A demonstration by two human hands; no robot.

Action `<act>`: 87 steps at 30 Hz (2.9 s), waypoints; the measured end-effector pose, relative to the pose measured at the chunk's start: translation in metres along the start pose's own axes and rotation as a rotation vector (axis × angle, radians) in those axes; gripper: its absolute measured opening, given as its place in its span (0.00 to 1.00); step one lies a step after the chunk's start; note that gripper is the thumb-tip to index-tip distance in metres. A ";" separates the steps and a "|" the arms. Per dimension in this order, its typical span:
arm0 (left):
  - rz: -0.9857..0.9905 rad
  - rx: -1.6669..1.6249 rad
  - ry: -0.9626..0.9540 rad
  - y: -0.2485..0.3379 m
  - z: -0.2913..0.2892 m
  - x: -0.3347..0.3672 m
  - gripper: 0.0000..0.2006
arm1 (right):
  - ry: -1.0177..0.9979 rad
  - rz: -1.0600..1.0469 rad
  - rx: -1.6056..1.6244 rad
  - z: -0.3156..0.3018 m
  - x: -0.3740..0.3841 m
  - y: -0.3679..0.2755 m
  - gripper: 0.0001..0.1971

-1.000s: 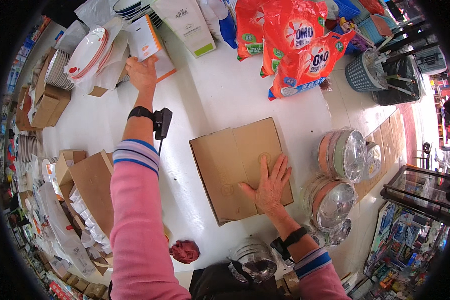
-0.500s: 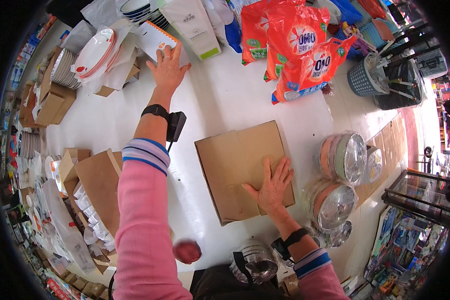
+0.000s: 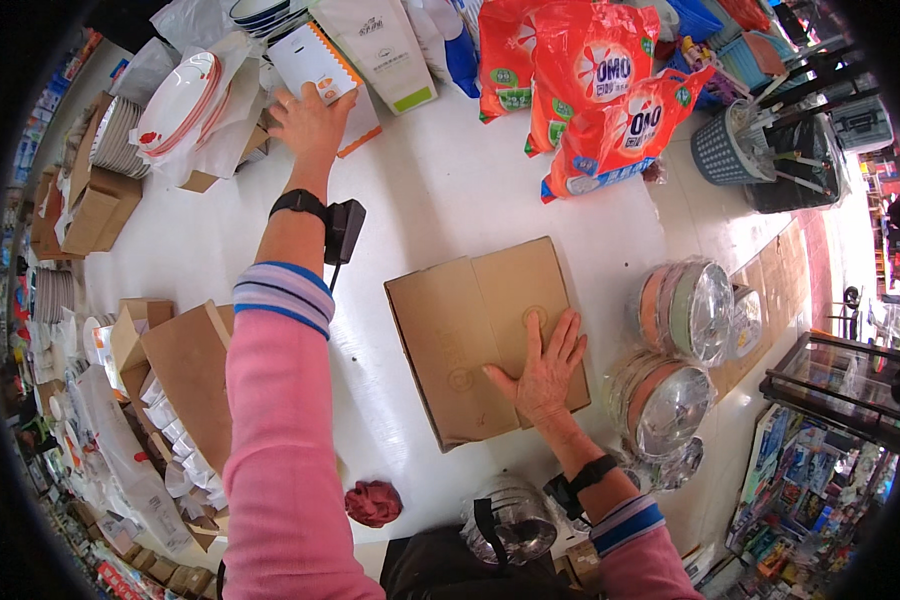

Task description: The person walks down a staircase into a store and proceeds to a display table. They use a red cloth to wipe the white tabletop, moving aside cardboard boxes and plastic-wrapped bowls. The person continues wiping different sections of the table and repositions items to reach more surface area.

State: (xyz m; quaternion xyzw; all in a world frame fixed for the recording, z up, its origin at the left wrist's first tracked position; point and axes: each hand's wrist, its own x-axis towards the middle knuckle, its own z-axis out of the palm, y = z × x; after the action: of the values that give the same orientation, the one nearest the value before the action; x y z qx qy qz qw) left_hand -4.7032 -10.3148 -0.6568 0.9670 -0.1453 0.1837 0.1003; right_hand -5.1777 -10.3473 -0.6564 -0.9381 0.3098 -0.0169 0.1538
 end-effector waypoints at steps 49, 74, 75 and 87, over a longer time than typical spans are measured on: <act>0.211 -0.309 -0.194 0.020 -0.117 -0.209 0.23 | 0.121 -0.019 -0.019 0.003 -0.006 0.000 0.51; 0.249 -0.515 -0.322 0.023 -0.116 -0.225 0.31 | 0.106 -0.009 0.000 0.009 -0.012 0.005 0.50; 0.252 -0.552 -0.326 0.026 -0.116 -0.225 0.31 | 0.109 -0.010 0.002 0.008 -0.012 0.005 0.50; 0.347 -0.655 -0.225 0.081 -0.087 -0.239 0.27 | 0.130 -0.015 -0.024 0.009 -0.012 0.005 0.51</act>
State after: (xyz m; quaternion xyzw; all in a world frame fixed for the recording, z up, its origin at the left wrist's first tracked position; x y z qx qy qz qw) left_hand -4.9695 -10.3106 -0.6579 0.8590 -0.3677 0.0346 0.3546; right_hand -5.1885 -10.3416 -0.6654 -0.9391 0.3124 -0.0752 0.1219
